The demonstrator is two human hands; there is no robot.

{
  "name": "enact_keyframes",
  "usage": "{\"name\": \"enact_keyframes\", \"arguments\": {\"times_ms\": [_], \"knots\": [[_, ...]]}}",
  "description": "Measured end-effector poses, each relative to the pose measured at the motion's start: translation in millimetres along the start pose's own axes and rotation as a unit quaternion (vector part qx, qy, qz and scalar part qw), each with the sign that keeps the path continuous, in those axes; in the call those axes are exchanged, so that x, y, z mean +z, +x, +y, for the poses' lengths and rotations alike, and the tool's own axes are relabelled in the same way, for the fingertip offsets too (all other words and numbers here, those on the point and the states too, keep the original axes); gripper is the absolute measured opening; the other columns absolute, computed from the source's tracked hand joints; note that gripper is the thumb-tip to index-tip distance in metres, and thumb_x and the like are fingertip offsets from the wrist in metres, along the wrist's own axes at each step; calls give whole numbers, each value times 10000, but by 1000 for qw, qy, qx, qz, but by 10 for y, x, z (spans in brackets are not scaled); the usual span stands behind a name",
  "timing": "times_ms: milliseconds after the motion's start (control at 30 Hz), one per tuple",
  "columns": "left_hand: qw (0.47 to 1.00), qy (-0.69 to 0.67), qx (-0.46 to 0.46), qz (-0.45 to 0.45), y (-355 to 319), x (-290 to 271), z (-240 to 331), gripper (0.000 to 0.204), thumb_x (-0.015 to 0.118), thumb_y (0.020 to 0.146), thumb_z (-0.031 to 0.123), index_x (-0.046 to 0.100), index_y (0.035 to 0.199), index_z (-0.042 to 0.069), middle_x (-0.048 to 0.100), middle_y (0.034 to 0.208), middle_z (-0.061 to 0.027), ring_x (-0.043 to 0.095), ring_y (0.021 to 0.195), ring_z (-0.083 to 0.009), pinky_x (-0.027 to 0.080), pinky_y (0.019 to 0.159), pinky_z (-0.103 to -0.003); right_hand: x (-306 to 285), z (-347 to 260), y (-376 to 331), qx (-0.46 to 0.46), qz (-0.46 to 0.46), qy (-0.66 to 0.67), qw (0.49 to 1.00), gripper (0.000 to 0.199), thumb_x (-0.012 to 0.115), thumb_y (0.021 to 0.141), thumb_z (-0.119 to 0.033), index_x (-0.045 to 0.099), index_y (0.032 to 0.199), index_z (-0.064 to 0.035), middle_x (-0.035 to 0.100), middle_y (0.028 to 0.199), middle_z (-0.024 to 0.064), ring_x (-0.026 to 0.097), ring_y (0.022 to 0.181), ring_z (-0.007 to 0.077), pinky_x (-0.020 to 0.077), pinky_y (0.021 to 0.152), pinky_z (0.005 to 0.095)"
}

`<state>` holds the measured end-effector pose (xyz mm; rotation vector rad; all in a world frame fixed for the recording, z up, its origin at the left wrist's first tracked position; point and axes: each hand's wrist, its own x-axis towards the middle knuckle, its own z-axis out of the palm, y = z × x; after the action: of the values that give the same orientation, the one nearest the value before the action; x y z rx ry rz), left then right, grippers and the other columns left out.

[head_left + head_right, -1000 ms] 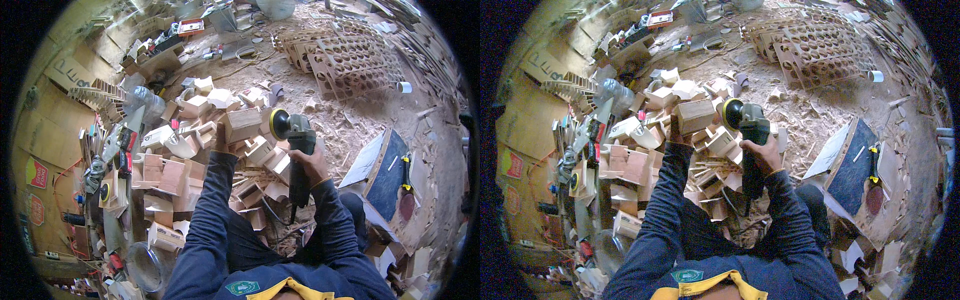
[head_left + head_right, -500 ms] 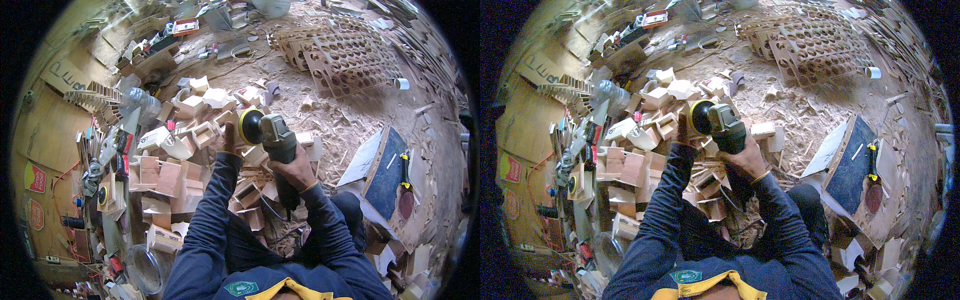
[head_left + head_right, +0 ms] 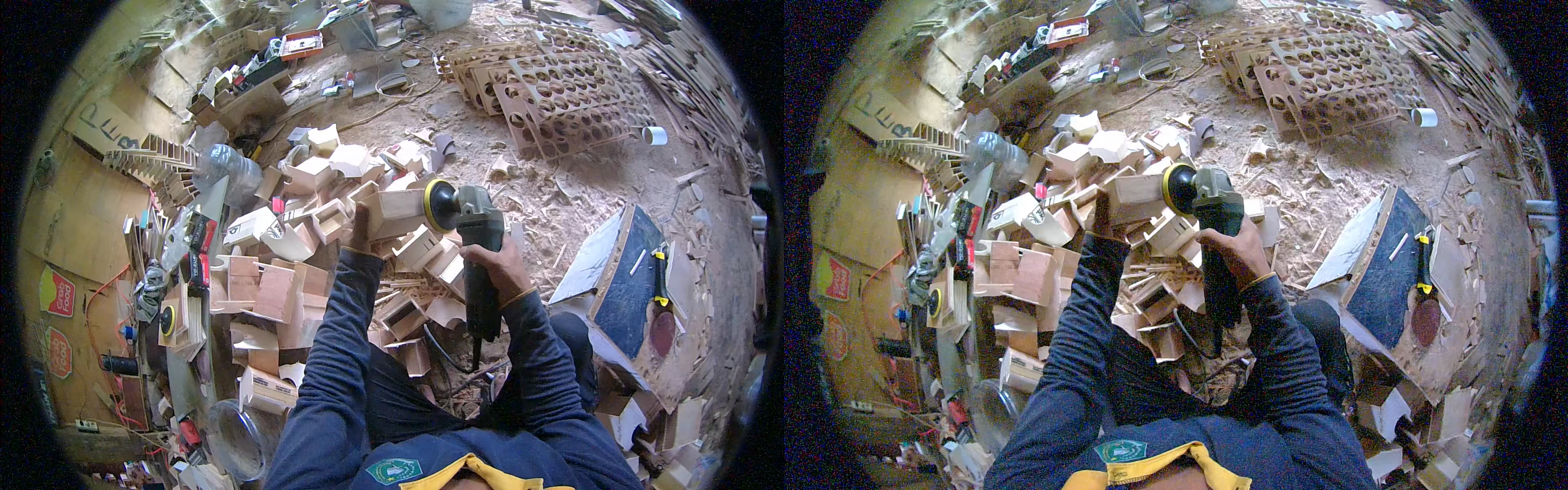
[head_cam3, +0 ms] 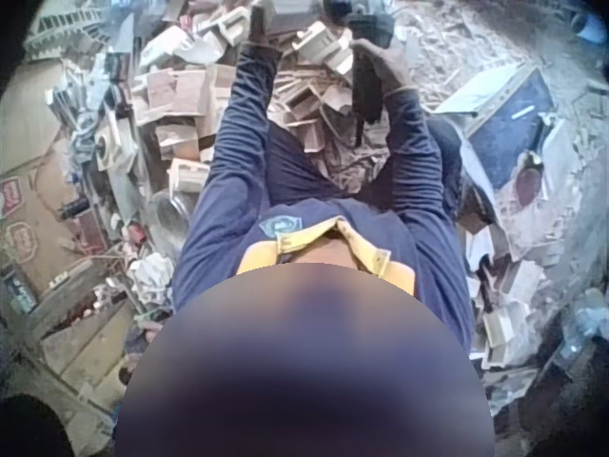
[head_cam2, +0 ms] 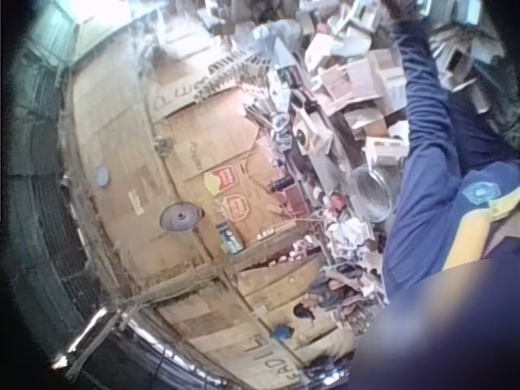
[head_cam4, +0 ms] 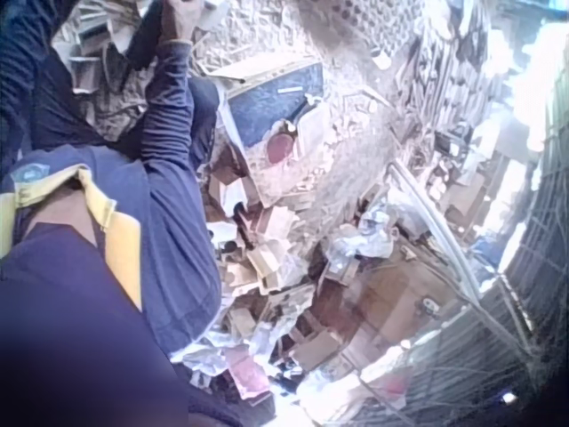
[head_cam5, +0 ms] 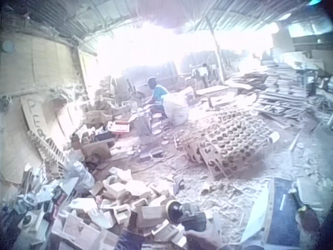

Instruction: The person uses an angle grinder with a sanding disc to smooth the surfaces of small wooden pieces. They hold each piece in one hand and move the grinder over the edges and faces, then place the finished piece aside and pick up another.

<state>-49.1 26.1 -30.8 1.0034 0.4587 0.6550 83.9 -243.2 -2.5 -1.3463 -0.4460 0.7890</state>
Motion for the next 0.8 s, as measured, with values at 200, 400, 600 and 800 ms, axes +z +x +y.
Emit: {"name": "enact_keyframes", "arguments": {"times_ms": [200,400,600,800], "knots": [[999,43,-19,11,-56,-154,-24,451,772,883,502,734,1031,78,683,869,8,625,829,-119,513,704,-282,35,-79,-7,63,9,31,998,396,853,778,-245,676,1025,10,711,842,61,675,717,136,560,650,296],[995,94,-33,2,-8,-313,-155,452,770,883,508,739,1023,79,678,860,17,616,834,-114,506,710,-281,88,-171,-55,2,-9,-33,999,429,875,768,-240,671,1057,3,726,885,59,677,754,125,565,695,292],[993,109,16,51,276,-378,-555,436,745,895,493,741,1011,73,681,856,7,628,847,-143,510,733,-306,133,-66,-72,-78,-27,-138,987,495,871,774,-278,669,1133,-4,738,968,78,681,836,160,560,778,319],[895,419,61,139,135,-158,-66,383,711,885,354,707,1063,14,701,956,-105,666,883,-196,525,781,-337,-156,554,232,-48,-12,-160,986,389,800,798,-261,688,1080,-18,688,901,85,644,751,207,524,690,346]]}}
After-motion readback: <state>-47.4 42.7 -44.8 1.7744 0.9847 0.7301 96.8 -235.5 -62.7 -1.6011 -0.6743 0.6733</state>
